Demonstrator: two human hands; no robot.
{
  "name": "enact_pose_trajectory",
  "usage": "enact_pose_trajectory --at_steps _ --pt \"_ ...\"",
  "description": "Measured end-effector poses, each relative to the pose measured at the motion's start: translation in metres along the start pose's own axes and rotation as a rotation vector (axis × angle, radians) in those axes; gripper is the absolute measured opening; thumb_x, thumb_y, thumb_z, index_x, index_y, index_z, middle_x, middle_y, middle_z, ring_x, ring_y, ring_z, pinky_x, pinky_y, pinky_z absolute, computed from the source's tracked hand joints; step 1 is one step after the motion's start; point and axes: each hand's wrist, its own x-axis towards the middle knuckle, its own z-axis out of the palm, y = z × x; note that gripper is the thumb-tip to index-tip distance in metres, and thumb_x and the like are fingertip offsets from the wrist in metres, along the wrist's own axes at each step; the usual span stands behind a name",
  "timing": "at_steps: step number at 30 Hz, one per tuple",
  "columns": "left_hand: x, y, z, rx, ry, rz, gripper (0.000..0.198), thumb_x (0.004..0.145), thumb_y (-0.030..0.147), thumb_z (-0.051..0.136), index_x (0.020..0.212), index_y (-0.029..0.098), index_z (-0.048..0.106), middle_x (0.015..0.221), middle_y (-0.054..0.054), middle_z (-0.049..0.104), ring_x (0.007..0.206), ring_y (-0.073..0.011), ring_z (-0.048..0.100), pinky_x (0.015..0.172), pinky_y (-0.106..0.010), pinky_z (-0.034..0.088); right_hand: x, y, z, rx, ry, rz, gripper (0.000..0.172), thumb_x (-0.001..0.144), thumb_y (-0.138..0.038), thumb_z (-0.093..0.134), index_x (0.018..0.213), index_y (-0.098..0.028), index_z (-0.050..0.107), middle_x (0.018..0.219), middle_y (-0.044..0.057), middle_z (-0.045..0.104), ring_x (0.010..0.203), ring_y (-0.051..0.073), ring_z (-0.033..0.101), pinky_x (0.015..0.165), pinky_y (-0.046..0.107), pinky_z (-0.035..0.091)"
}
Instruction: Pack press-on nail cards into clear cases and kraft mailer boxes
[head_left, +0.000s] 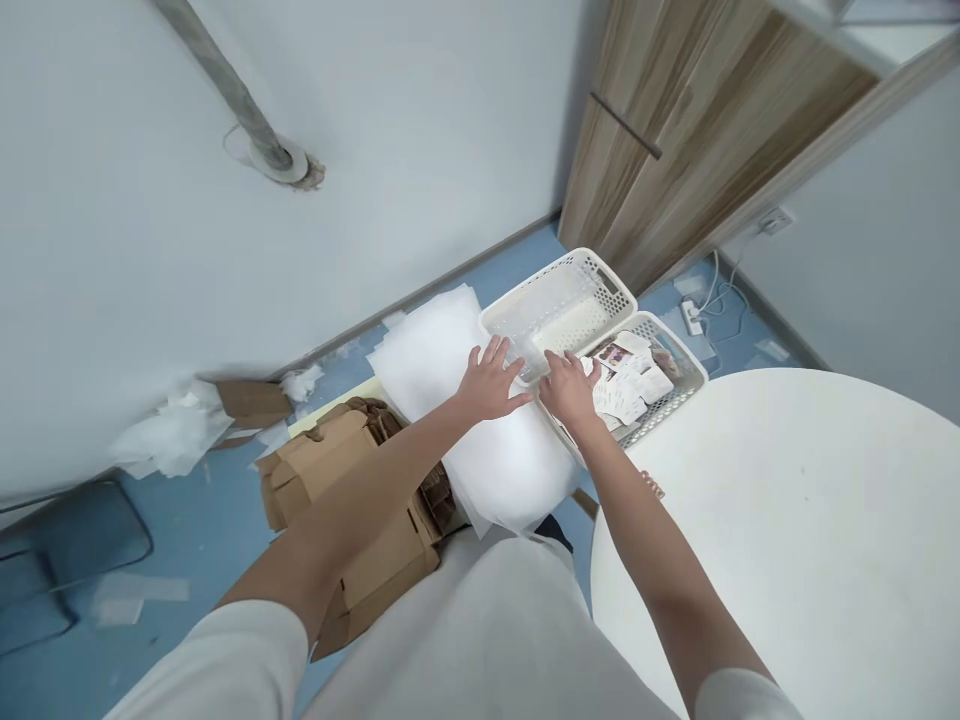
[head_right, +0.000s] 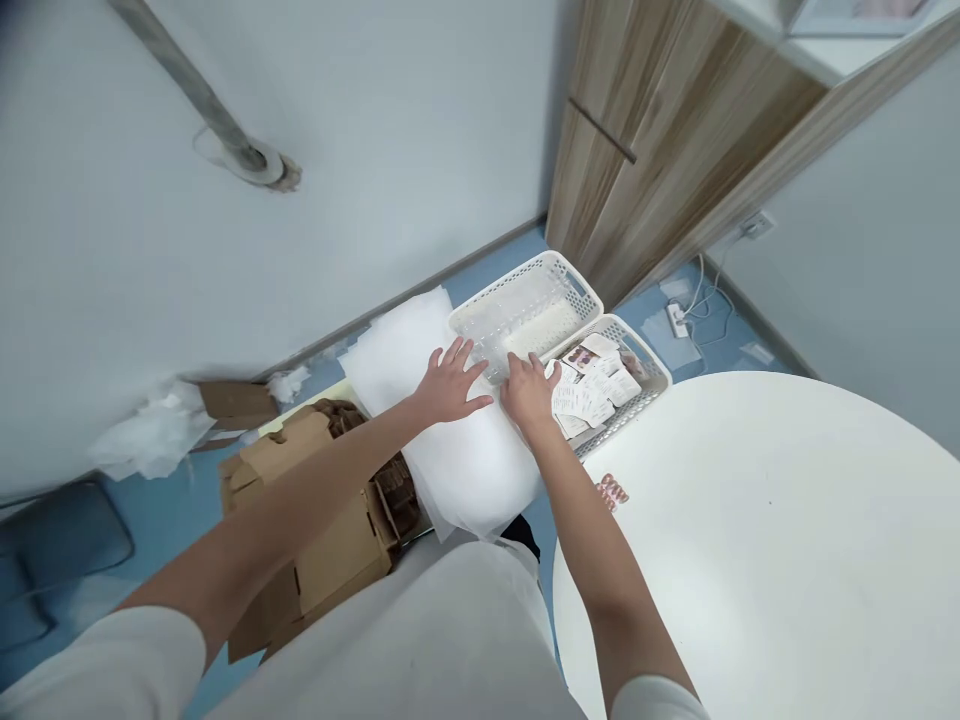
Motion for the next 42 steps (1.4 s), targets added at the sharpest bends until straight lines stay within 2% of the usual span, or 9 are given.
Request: enact_pose_trajectory --at_steps 5,10,19,23,30,32,35,38,42 --pt "0.022 -0.006 0.018 -0.015 -0.072 -0.043 0.07 0.073 0.064 0.044 0.129 0.023 0.039 0.146 -0.012 0.017 0.134 -0.0347 0.005 0.102 -0.055 0.0 0.037 0.003 0.021 -0.03 -0.059 -0.013 0.041 0.08 -0.017 0.038 0.121 -0.016 0.041 0.106 0.013 0.063 0.119 0.029 0.039 0.097 0.056 0.001" --pt "0.019 -0.007 0.025 -0.071 -0.104 -0.082 0.072 0.073 0.062 0.046 0.132 0.022 0.036 0.146 -0.013 0.017 0.133 -0.0368 0.007 0.102 -0.055 0.0 0.043 0.002 0.032 -0.076 -0.121 0.008 0.032 0.081 -0.022 0.04 0.111 -0.015 0.048 0.088 0.012 0.067 0.094 0.028 0.056 0.097 0.054 0.001" --pt "0.02 -0.01 0.028 -0.023 -0.163 -0.113 0.07 0.074 0.061 0.047 0.133 0.025 0.034 0.147 -0.01 0.016 0.134 -0.0343 0.005 0.103 -0.054 0.001 0.047 0.007 0.03 -0.054 -0.151 0.037 0.029 0.082 -0.025 0.042 0.11 -0.017 0.048 0.085 0.008 0.067 0.082 0.023 0.061 0.096 0.049 0.005" --pt "0.022 -0.009 0.026 0.01 -0.149 -0.095 0.07 0.074 0.06 0.047 0.132 0.023 0.035 0.147 -0.012 0.013 0.134 -0.0345 0.003 0.102 -0.055 0.001 0.04 0.003 0.019 -0.019 -0.141 0.022 0.029 0.083 -0.025 0.04 0.109 -0.018 0.05 0.082 0.008 0.068 0.082 0.023 0.061 0.097 0.047 0.008" --pt "-0.009 0.009 -0.004 -0.087 -0.035 -0.143 0.069 0.077 0.053 0.047 0.134 0.018 0.03 0.145 -0.016 0.019 0.134 -0.0347 0.008 0.101 -0.057 0.011 -0.025 -0.022 -0.027 0.218 0.123 0.043 0.036 0.087 -0.028 0.033 0.117 -0.017 0.049 0.096 0.009 0.067 0.093 0.021 0.059 0.099 0.044 0.02" --pt "-0.026 0.015 -0.013 -0.254 0.018 -0.161 0.068 0.077 0.051 0.049 0.133 0.017 0.031 0.143 -0.016 0.026 0.132 -0.0334 0.018 0.101 -0.053 0.018 -0.053 -0.026 -0.036 0.409 0.173 0.058 0.037 0.086 -0.033 0.035 0.116 -0.018 0.051 0.103 0.008 0.065 0.096 0.021 0.058 0.093 0.038 0.033" --pt "-0.051 0.025 -0.021 -0.684 0.059 -0.142 0.066 0.078 0.045 0.052 0.133 0.016 0.031 0.13 -0.016 0.044 0.115 -0.0268 0.048 0.093 -0.041 0.036 -0.097 -0.027 -0.041 0.741 0.208 0.099 0.039 0.083 -0.04 0.04 0.113 -0.019 0.054 0.105 0.007 0.064 0.091 0.019 0.06 0.083 0.034 0.043" --pt "-0.073 0.041 -0.023 -1.081 -0.014 -0.11 0.057 0.079 0.041 0.052 0.128 0.015 0.039 0.107 -0.012 0.06 0.085 -0.0178 0.062 0.079 -0.032 0.045 -0.143 -0.027 -0.042 0.987 0.227 0.171 0.042 0.081 -0.043 0.045 0.113 -0.018 0.054 0.1 0.008 0.066 0.083 0.019 0.062 0.079 0.036 0.046" --pt "-0.097 0.073 -0.017 -1.288 -0.186 -0.071 0.041 0.073 0.041 0.059 0.107 0.017 0.056 0.087 -0.006 0.064 0.069 -0.0127 0.061 0.068 -0.028 0.045 -0.206 -0.026 -0.048 1.09 0.273 0.249 0.037 0.079 -0.043 0.049 0.106 -0.019 0.06 0.097 0.006 0.067 0.085 0.019 0.061 0.08 0.036 0.045"
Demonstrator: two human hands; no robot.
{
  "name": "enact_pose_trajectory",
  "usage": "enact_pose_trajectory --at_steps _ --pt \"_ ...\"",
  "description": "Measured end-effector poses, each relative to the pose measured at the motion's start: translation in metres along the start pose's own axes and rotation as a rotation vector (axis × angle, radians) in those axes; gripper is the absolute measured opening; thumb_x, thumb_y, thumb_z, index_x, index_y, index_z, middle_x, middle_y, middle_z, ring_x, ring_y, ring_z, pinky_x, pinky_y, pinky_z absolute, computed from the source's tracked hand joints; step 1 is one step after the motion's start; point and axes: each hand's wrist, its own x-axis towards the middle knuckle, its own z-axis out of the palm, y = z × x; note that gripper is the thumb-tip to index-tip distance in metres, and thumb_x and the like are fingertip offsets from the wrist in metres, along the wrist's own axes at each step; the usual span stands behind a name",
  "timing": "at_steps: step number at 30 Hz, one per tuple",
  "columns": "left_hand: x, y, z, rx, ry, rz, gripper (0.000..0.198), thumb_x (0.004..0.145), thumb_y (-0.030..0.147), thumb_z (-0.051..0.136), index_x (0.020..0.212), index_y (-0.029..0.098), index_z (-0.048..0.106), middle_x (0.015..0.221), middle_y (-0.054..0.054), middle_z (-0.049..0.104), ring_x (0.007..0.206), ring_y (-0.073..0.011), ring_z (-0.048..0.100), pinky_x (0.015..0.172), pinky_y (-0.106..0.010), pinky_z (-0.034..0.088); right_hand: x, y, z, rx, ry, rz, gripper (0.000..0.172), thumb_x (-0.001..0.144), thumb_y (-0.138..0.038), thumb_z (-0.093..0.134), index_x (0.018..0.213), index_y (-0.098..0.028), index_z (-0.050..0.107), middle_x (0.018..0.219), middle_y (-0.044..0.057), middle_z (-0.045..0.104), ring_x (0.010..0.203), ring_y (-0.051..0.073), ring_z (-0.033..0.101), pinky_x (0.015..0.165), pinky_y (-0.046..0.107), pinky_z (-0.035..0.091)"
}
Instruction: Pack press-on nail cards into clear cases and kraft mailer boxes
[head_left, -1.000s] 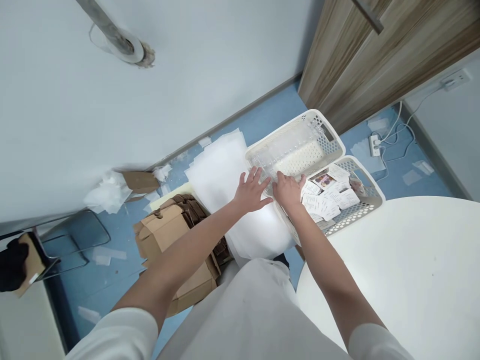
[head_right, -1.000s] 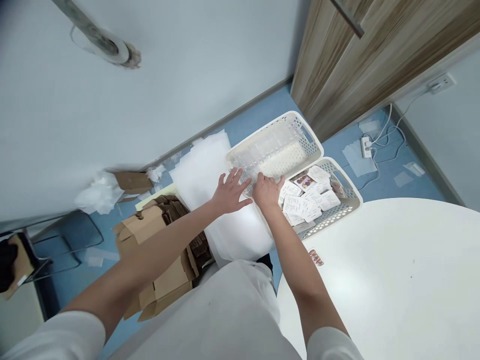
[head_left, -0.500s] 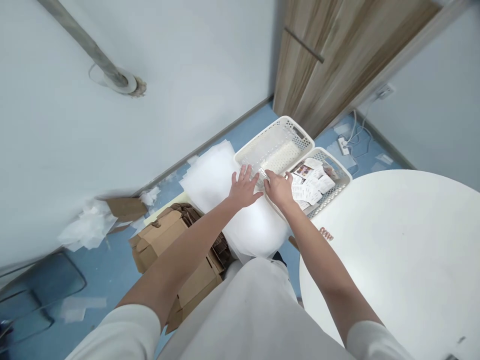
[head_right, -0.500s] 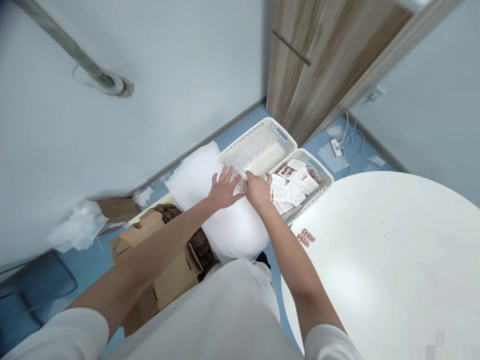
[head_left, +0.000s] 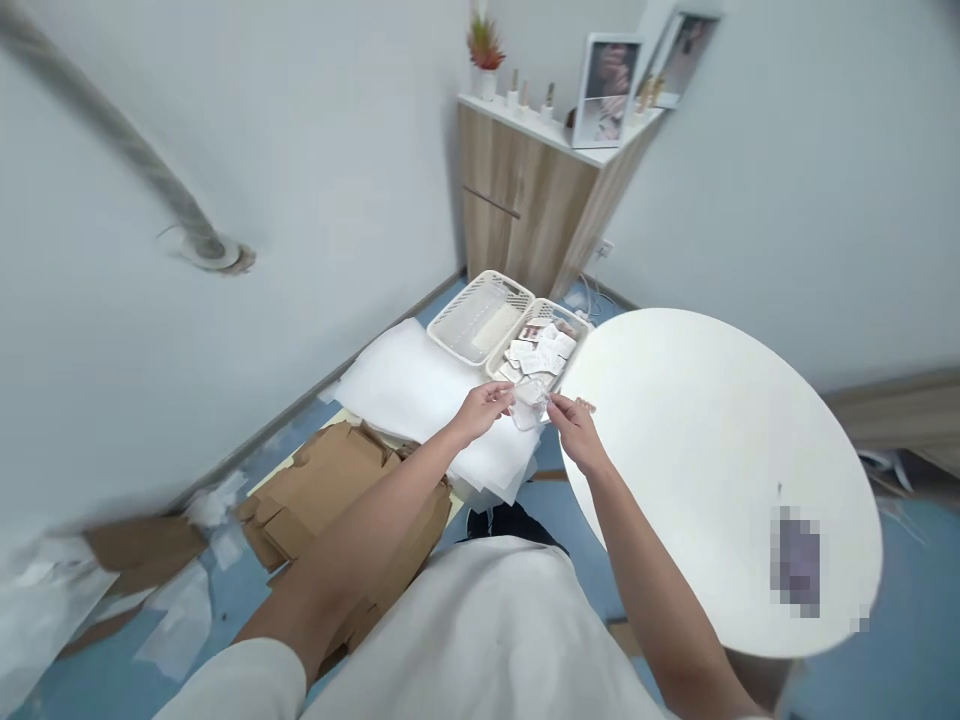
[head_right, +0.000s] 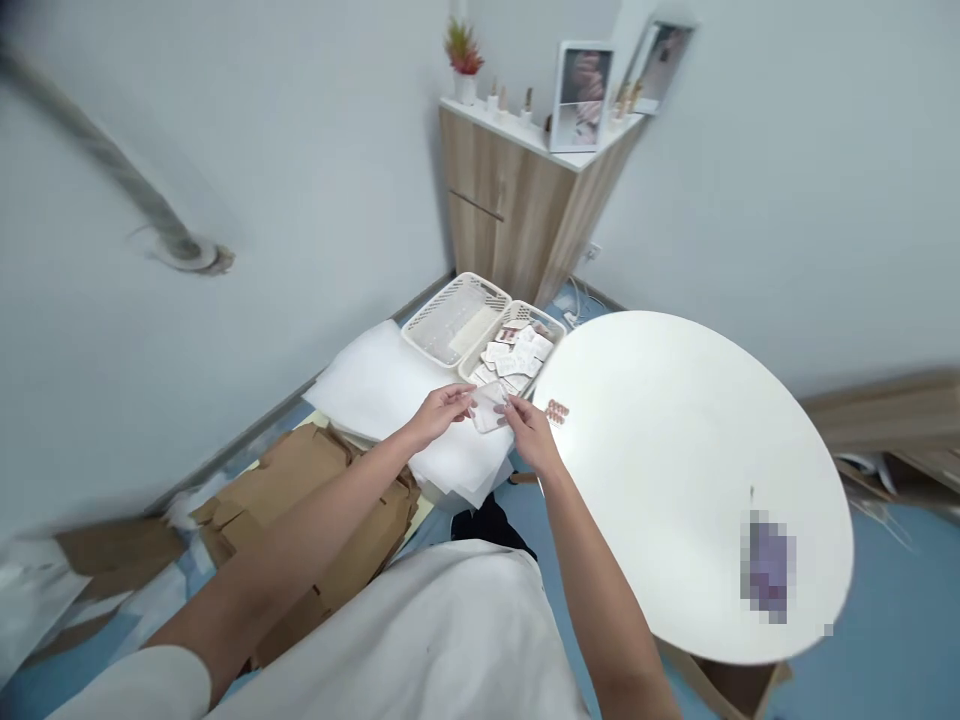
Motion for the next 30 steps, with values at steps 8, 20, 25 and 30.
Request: enact_pose_trajectory --at_steps 8,20,25,30 --pt "-0.028 -0.008 0.083 -0.153 -0.409 -0.229 0.025 0.068 0.035 0.066 0.079 0.017 0.053 0.078 -0.003 0.065 0.066 -0.0118 0.062 0.069 -0.028 0.045 -0.099 0.021 -0.053 0.217 0.392 0.135 0.048 0.076 -0.048 0.052 0.114 -0.019 0.053 0.103 0.01 0.064 0.074 0.016 0.062 0.076 0.037 0.048" --pt "-0.039 -0.027 0.219 -0.075 -0.554 -0.259 0.026 0.064 0.03 0.068 0.077 0.017 0.048 0.077 -0.003 0.063 0.076 -0.0161 0.065 0.068 -0.025 0.043 -0.188 0.07 -0.115 0.411 0.786 0.122 0.043 0.062 -0.043 0.067 0.095 -0.017 0.055 0.08 0.002 0.061 0.068 0.016 0.062 0.072 0.035 0.048" --pt "-0.047 -0.032 0.265 0.301 -0.338 0.097 0.025 0.069 0.032 0.063 0.087 0.017 0.055 0.094 -0.007 0.062 0.082 -0.0165 0.06 0.07 -0.029 0.044 -0.204 0.083 -0.15 0.419 0.838 0.145 0.036 0.063 -0.04 0.066 0.089 -0.018 0.055 0.072 0.0 0.058 0.07 0.016 0.06 0.07 0.033 0.047" --pt "-0.065 -0.031 0.302 0.425 -0.453 0.26 0.032 0.073 0.035 0.06 0.1 0.019 0.059 0.107 -0.009 0.059 0.093 -0.0188 0.056 0.077 -0.033 0.046 -0.213 0.094 -0.182 0.318 0.83 0.146 0.03 0.065 -0.038 0.065 0.086 -0.019 0.053 0.068 -0.003 0.052 0.063 0.013 0.054 0.063 0.029 0.046"
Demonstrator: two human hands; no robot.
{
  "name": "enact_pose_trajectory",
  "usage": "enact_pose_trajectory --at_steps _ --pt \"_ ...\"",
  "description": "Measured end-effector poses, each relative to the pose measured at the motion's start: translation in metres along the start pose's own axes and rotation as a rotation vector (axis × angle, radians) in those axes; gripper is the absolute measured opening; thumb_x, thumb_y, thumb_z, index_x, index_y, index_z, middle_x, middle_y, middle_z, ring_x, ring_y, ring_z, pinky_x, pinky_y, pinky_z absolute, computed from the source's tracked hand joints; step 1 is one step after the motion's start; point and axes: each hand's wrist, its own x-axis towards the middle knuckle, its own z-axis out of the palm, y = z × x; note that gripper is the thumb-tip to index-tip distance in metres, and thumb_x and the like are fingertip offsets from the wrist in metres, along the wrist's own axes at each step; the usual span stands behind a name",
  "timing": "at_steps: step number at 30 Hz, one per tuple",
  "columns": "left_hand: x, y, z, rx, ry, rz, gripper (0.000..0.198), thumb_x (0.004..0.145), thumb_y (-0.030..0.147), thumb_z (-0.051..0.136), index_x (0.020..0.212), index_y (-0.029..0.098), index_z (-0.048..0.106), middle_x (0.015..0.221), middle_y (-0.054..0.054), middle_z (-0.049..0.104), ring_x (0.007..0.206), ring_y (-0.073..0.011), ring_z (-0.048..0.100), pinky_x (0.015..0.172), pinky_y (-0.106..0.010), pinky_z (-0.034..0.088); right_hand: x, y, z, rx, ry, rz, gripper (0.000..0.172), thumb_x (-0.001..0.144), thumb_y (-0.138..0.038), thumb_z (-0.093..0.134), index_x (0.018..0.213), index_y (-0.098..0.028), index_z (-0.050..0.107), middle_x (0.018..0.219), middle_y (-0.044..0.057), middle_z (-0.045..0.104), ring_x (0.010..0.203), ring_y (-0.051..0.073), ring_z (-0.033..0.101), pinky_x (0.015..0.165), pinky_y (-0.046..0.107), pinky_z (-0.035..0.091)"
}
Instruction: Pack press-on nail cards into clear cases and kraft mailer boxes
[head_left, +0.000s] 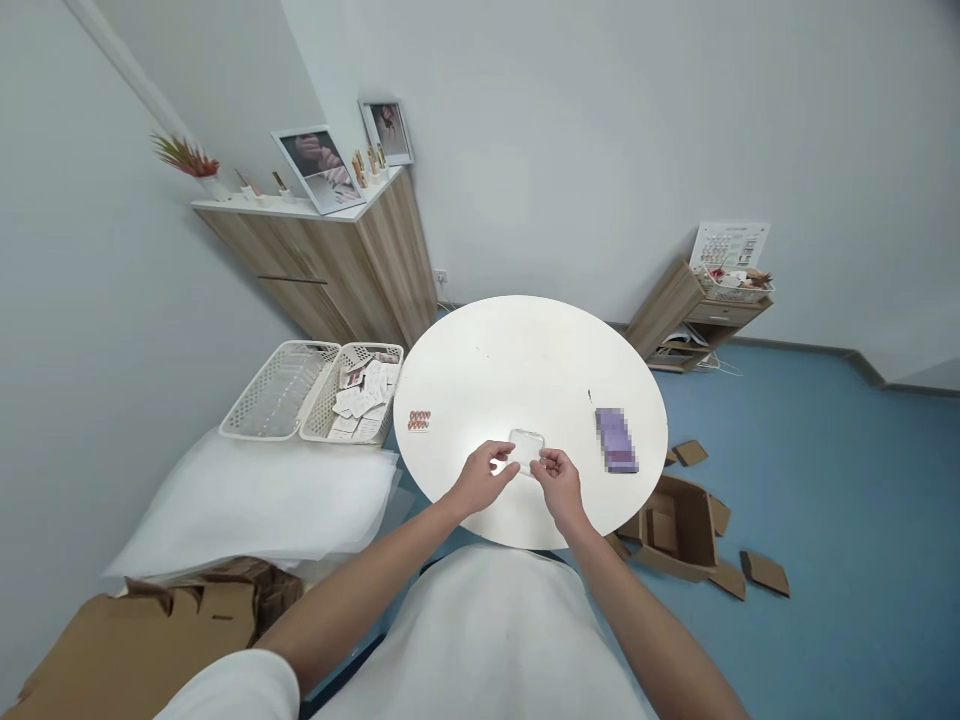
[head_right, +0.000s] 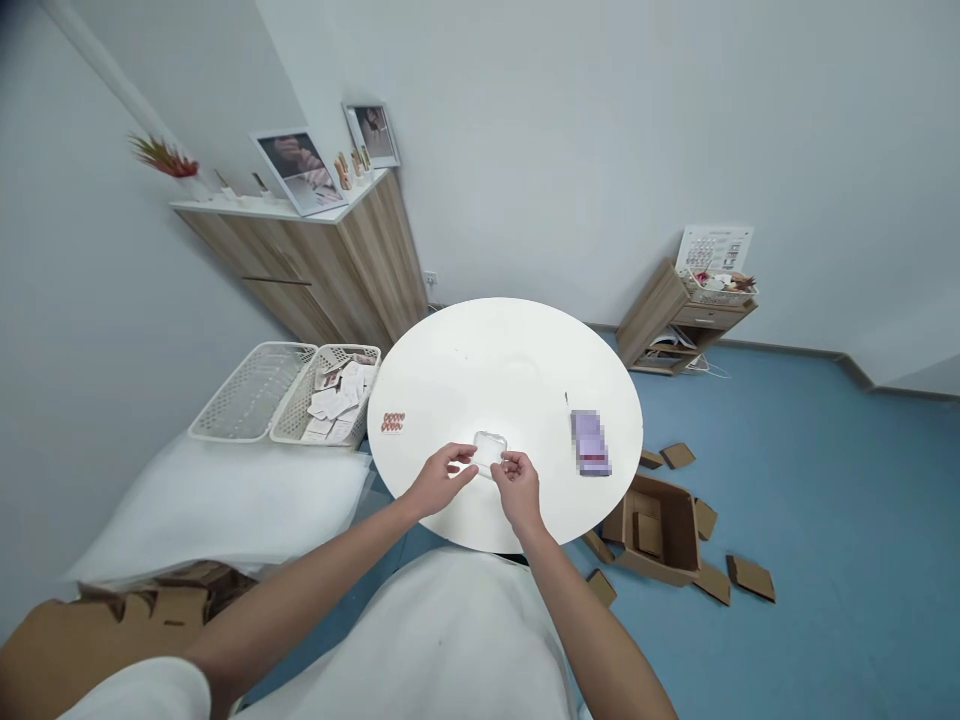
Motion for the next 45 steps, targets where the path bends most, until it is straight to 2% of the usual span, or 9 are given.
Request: enact_pose_trajectory --at_steps 6,10,13,17,20,28,35,41,45 --pt "0.006 0.016 0.039 -0.309 0.013 -0.074 0.038 0.075 0.036 0.059 0.109 0.018 0.057 0.109 -0.01 0.059 0.096 -0.0192 0.057 0.081 -0.034 0.047 0.006 -0.003 -0.015 -0.176 -0.081 -0.253 0.023 0.07 -0.035 0.06 0.087 -0.021 0.053 0.078 0.001 0.054 0.073 0.015 0.052 0.07 0.031 0.046" --pt "0.016 0.017 0.042 -0.431 0.059 -0.13 0.035 0.073 0.038 0.063 0.1 0.017 0.06 0.101 -0.008 0.061 0.091 -0.0192 0.059 0.081 -0.034 0.047 0.007 -0.01 -0.021 -0.294 -0.193 -0.405 0.016 0.074 -0.031 0.057 0.088 -0.023 0.059 0.088 0.004 0.055 0.083 0.017 0.053 0.076 0.035 0.045" --pt "0.024 0.015 0.037 -0.534 0.055 -0.236 0.036 0.07 0.041 0.065 0.095 0.015 0.061 0.096 -0.008 0.061 0.088 -0.0199 0.06 0.074 -0.033 0.049 0.01 -0.01 -0.025 -0.326 -0.145 -0.441 0.018 0.074 -0.03 0.056 0.09 -0.024 0.061 0.092 0.005 0.054 0.089 0.019 0.053 0.08 0.037 0.043" --pt "0.031 0.012 0.03 -0.652 -0.01 -0.319 0.038 0.069 0.042 0.066 0.096 0.015 0.062 0.091 -0.008 0.06 0.086 -0.0191 0.061 0.072 -0.031 0.048 0.017 -0.006 -0.031 -0.232 0.077 -0.28 0.029 0.069 -0.034 0.062 0.096 -0.023 0.055 0.103 0.007 0.053 0.095 0.022 0.052 0.079 0.038 0.044" --pt "0.032 0.01 0.028 -0.681 -0.066 -0.334 0.039 0.07 0.041 0.066 0.098 0.015 0.062 0.091 -0.008 0.06 0.085 -0.018 0.061 0.074 -0.031 0.047 0.022 -0.004 -0.037 -0.004 0.037 -0.057 0.032 0.069 -0.038 0.062 0.095 -0.023 0.051 0.104 0.006 0.055 0.083 0.018 0.059 0.072 0.035 0.047" --pt "0.034 -0.005 0.022 -0.529 -0.056 -0.282 0.05 0.074 0.048 0.059 0.114 0.019 0.054 0.105 -0.011 0.057 0.093 -0.0202 0.06 0.077 -0.033 0.046 0.023 -0.005 -0.042 0.252 -0.111 0.12 0.03 0.06 -0.032 0.071 0.083 -0.022 0.055 0.099 0.004 0.063 0.079 0.015 0.062 0.074 0.035 0.05" --pt "0.033 -0.014 0.004 0.054 -0.147 0.101 0.1 0.05 0.037 0.079 0.136 0.026 0.028 0.112 -0.008 0.052 0.087 -0.016 0.055 0.08 -0.033 0.044 0.022 -0.003 -0.043 0.276 -0.119 0.18 0.031 0.06 -0.033 0.071 0.084 -0.022 0.054 0.103 0.004 0.062 0.081 0.016 0.062 0.079 0.037 0.051" --pt "0.036 -0.012 0.009 0.176 -0.166 0.184 0.081 0.057 0.033 0.076 0.128 0.022 0.04 0.092 -0.002 0.055 0.075 -0.0123 0.052 0.074 -0.03 0.045 0.024 0.003 -0.051 0.17 -0.19 0.152 0.034 0.064 -0.037 0.068 0.09 -0.023 0.051 0.107 0.006 0.059 0.082 0.017 0.062 0.081 0.04 0.05" --pt "0.036 -0.008 0.012 0.103 -0.151 0.175 0.077 0.055 0.032 0.076 0.124 0.021 0.044 0.088 -0.002 0.055 0.075 -0.0131 0.052 0.073 -0.029 0.044 0.031 -0.003 -0.065 -0.116 -0.281 -0.084 0.055 0.06 -0.036 0.071 0.108 -0.027 0.046 0.13 0.009 0.044 0.104 0.022 0.055 0.088 0.043 0.045"
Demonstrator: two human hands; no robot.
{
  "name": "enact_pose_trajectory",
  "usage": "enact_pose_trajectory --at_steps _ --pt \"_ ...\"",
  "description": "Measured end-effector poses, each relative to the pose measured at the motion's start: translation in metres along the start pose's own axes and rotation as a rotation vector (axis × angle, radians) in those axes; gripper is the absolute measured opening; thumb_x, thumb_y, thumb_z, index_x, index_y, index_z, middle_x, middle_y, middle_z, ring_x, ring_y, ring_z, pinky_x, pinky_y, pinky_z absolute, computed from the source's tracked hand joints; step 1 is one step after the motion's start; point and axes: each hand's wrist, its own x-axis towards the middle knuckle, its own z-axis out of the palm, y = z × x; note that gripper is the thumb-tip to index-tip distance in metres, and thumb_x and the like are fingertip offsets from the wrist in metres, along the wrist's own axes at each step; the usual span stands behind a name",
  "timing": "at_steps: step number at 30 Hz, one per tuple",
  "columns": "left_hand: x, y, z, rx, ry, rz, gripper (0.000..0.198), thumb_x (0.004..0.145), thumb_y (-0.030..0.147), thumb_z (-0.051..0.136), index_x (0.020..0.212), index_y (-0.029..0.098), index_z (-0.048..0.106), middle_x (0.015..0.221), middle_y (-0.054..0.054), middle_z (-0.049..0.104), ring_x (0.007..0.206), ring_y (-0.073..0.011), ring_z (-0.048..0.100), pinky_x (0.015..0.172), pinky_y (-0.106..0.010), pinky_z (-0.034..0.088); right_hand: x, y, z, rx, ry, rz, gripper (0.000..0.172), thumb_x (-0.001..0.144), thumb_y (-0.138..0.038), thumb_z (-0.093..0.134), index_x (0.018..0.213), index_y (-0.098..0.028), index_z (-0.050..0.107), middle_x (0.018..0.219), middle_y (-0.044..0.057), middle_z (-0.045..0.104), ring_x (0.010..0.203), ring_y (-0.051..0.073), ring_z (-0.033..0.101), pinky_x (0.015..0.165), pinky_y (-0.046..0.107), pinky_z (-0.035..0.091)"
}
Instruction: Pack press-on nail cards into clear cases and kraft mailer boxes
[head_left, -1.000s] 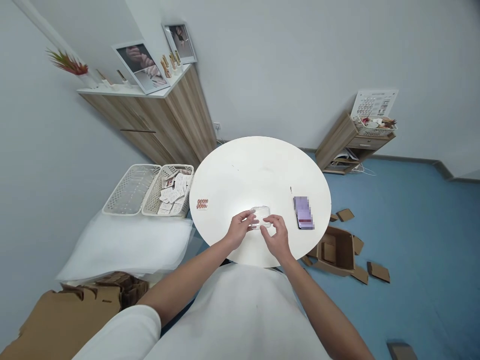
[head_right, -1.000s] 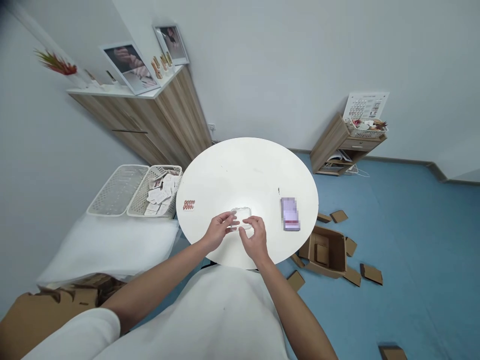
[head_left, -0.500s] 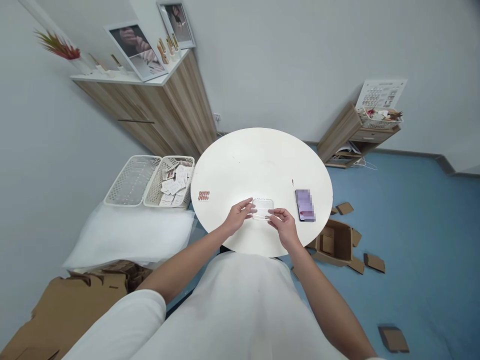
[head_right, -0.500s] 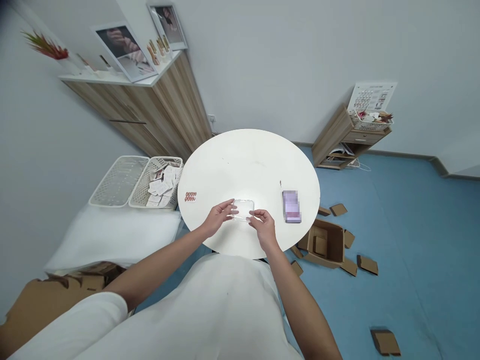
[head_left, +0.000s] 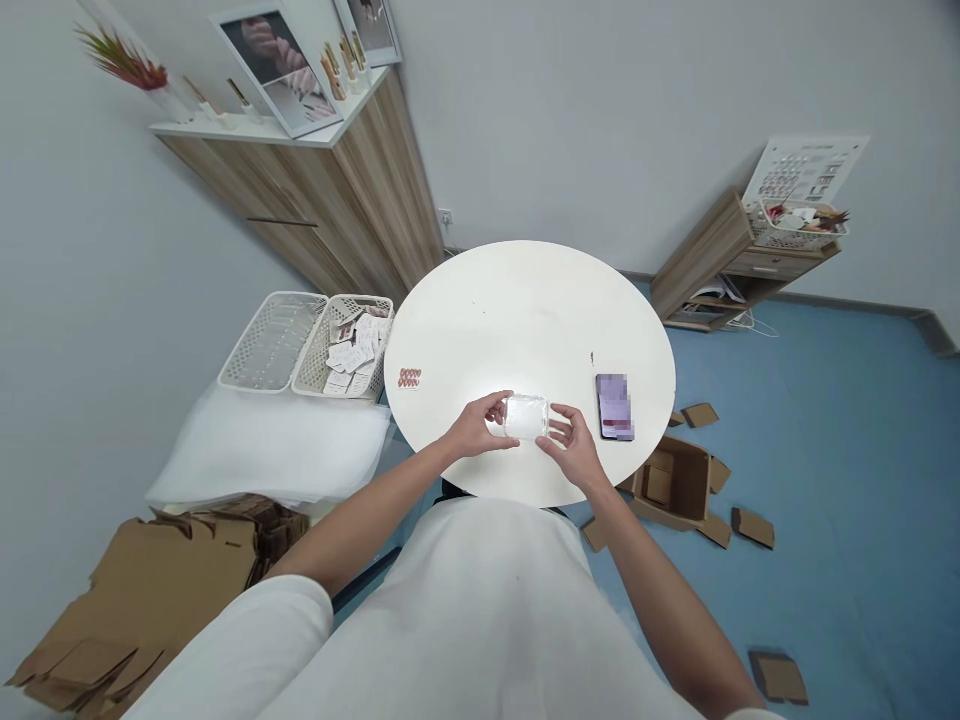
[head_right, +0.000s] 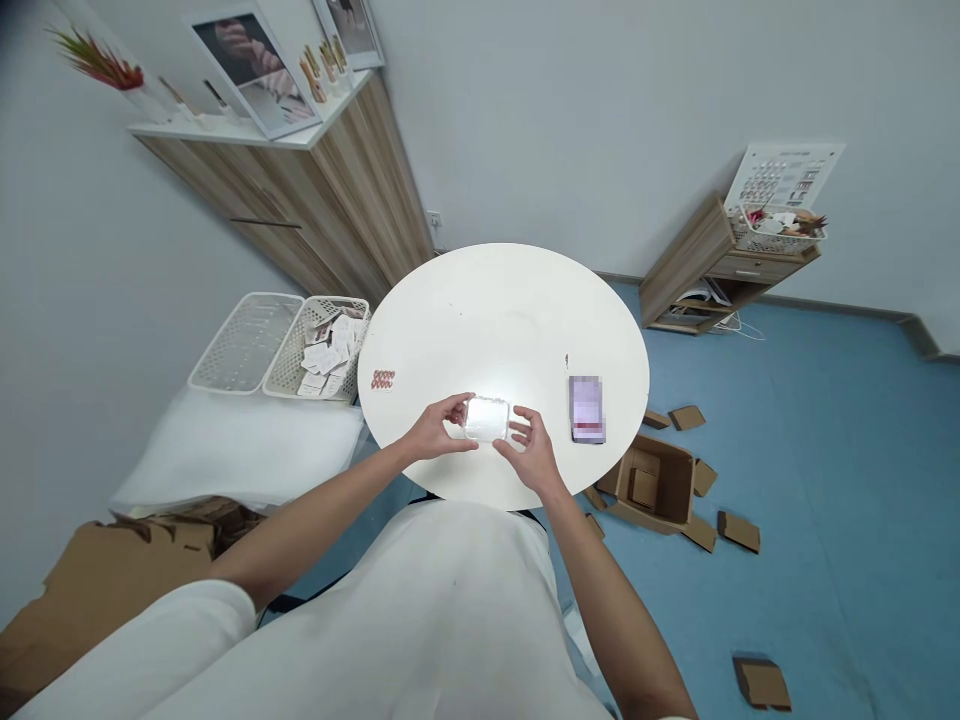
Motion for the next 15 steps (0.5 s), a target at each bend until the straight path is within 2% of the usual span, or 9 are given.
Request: enact_pose_trajectory --at_steps 3,5,9,12,15 --pt "0.001 0.005 0.0 -0.063 0.013 -0.034 0.076 0.053 0.031 0.077 0.122 0.022 0.047 0.089 -0.003 0.056 0.076 -0.014 0.053 0.074 -0.029 0.044 0.006 -0.007 -0.012 -0.235 -0.165 -0.186 0.065 0.056 -0.034 0.074 0.113 -0.029 0.046 0.142 0.007 0.029 0.123 0.026 0.038 0.093 0.045 0.04" --pt "0.001 0.007 0.0 -0.092 0.015 -0.058 0.076 0.051 0.03 0.078 0.121 0.023 0.049 0.087 -0.003 0.056 0.076 -0.0145 0.053 0.074 -0.03 0.043 0.011 -0.01 -0.017 -0.306 -0.238 -0.239 0.061 0.058 -0.034 0.073 0.113 -0.029 0.048 0.142 0.007 0.029 0.125 0.027 0.036 0.093 0.046 0.04" --pt "-0.001 0.007 0.004 -0.123 0.017 -0.071 0.078 0.051 0.029 0.078 0.123 0.024 0.048 0.087 -0.002 0.055 0.075 -0.0135 0.052 0.075 -0.03 0.044 0.018 -0.008 -0.018 -0.341 -0.241 -0.276 0.049 0.061 -0.031 0.071 0.107 -0.026 0.053 0.135 0.008 0.041 0.122 0.026 0.04 0.095 0.047 0.037" --pt "-0.004 0.005 0.008 -0.144 0.023 -0.087 0.087 0.05 0.03 0.08 0.128 0.025 0.043 0.09 -0.002 0.054 0.072 -0.0115 0.05 0.073 -0.029 0.044 0.019 -0.003 -0.017 -0.345 -0.227 -0.319 0.048 0.061 -0.03 0.071 0.106 -0.026 0.054 0.133 0.008 0.043 0.121 0.026 0.041 0.096 0.046 0.037" --pt "-0.004 0.004 0.011 -0.163 0.014 -0.103 0.085 0.051 0.03 0.079 0.128 0.024 0.043 0.085 -0.001 0.053 0.071 -0.0115 0.05 0.072 -0.029 0.045 0.02 0.0 -0.018 -0.332 -0.221 -0.343 0.047 0.061 -0.03 0.071 0.104 -0.025 0.054 0.132 0.009 0.045 0.12 0.026 0.043 0.095 0.045 0.038"
